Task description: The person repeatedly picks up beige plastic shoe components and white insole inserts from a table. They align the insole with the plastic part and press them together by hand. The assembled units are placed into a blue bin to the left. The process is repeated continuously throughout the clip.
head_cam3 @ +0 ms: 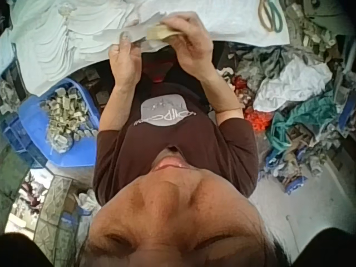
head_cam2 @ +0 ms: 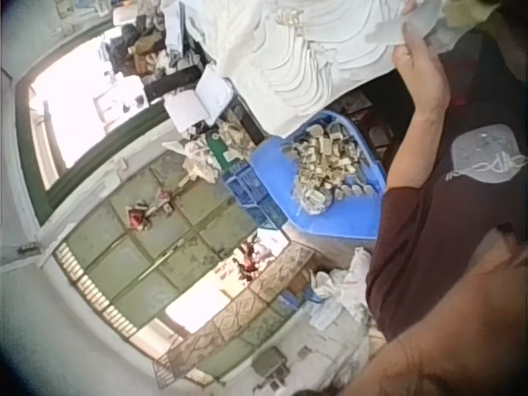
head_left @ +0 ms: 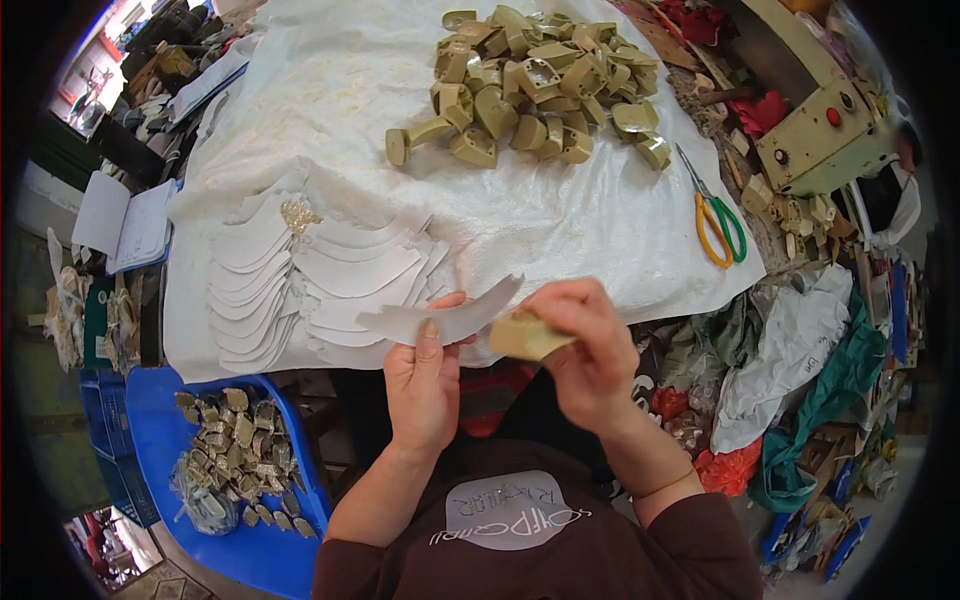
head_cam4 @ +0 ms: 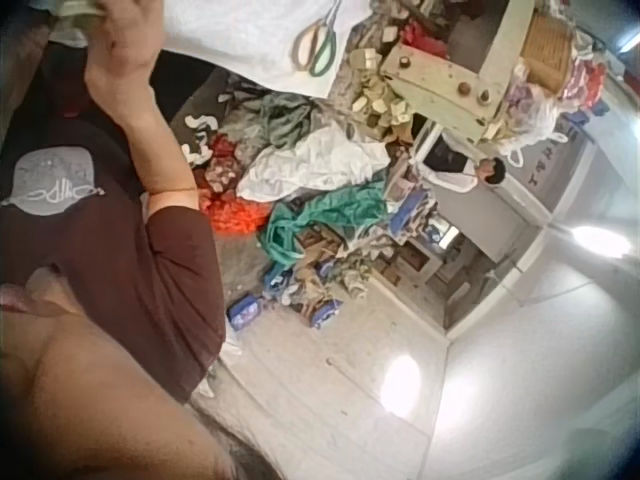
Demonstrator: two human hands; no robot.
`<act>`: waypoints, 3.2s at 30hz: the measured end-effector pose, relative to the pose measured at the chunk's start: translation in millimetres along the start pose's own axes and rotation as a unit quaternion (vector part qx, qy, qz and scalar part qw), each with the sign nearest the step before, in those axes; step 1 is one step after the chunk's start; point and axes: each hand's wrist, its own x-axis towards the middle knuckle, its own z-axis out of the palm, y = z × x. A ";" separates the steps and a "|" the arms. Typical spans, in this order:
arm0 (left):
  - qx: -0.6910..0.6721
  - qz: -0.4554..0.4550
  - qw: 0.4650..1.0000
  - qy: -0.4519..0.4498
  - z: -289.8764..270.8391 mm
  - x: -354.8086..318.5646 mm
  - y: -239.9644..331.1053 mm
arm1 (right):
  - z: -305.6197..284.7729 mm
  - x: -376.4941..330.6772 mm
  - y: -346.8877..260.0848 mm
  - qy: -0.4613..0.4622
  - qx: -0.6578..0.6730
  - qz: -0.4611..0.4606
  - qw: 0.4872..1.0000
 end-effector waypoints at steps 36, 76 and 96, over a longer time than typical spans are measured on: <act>0.430 0.141 0.892 0.019 -2.9 -16.6 29.3 | 18.6 -3.9 -3.6 -0.153 -0.330 -0.066 0.929; 0.379 0.438 0.814 -0.041 -14.5 -5.5 26.9 | 24.2 -37.6 7.9 0.014 0.257 0.352 0.900; 0.654 0.427 0.608 -0.140 9.0 -9.7 16.6 | 15.6 -41.3 -12.5 -0.054 0.158 0.320 0.932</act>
